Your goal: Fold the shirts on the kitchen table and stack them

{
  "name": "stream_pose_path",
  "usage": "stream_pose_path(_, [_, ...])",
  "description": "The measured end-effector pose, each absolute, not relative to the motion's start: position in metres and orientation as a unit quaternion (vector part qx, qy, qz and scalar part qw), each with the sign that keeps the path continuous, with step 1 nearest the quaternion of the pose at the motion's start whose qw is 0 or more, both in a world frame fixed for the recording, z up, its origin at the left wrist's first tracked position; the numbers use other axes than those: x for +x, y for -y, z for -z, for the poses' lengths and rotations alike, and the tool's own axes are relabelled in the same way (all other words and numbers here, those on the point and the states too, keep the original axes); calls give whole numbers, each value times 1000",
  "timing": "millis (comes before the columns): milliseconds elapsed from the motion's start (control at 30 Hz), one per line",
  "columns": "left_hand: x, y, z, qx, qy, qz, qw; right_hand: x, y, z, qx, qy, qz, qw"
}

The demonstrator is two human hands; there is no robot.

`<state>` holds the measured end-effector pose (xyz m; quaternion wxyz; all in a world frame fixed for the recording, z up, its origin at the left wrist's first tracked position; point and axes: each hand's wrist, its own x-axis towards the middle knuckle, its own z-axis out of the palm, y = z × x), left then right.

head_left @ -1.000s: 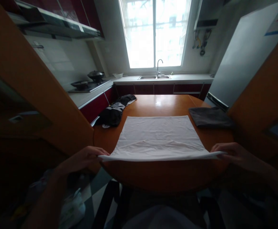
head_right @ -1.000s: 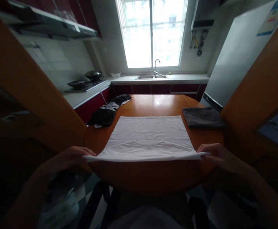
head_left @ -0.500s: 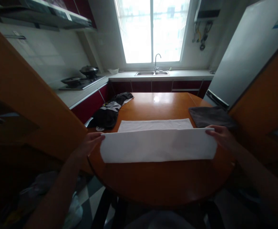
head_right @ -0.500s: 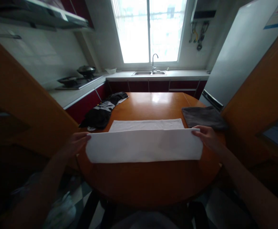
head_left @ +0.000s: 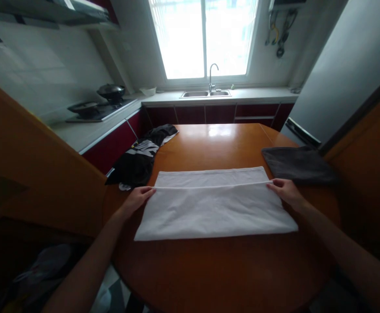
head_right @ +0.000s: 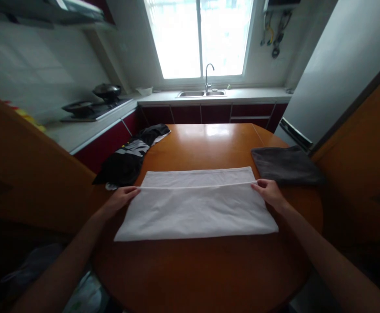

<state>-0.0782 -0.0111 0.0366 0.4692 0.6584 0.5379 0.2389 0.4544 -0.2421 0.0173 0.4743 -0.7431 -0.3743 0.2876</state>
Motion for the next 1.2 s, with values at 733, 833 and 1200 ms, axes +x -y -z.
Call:
stream_pose_path(733, [-44,-50,-31,716,-547,-263,345,476,175,-4,-763,374,-195,489])
stream_pose_path(833, [-48,-51,-32,712,-552,-267,341,480,173,-7,-765,384,-177,486])
stream_pose_path(1200, [-39,-66,-26,727,-549,-270,311,491,149,14,-793,440,-98,411])
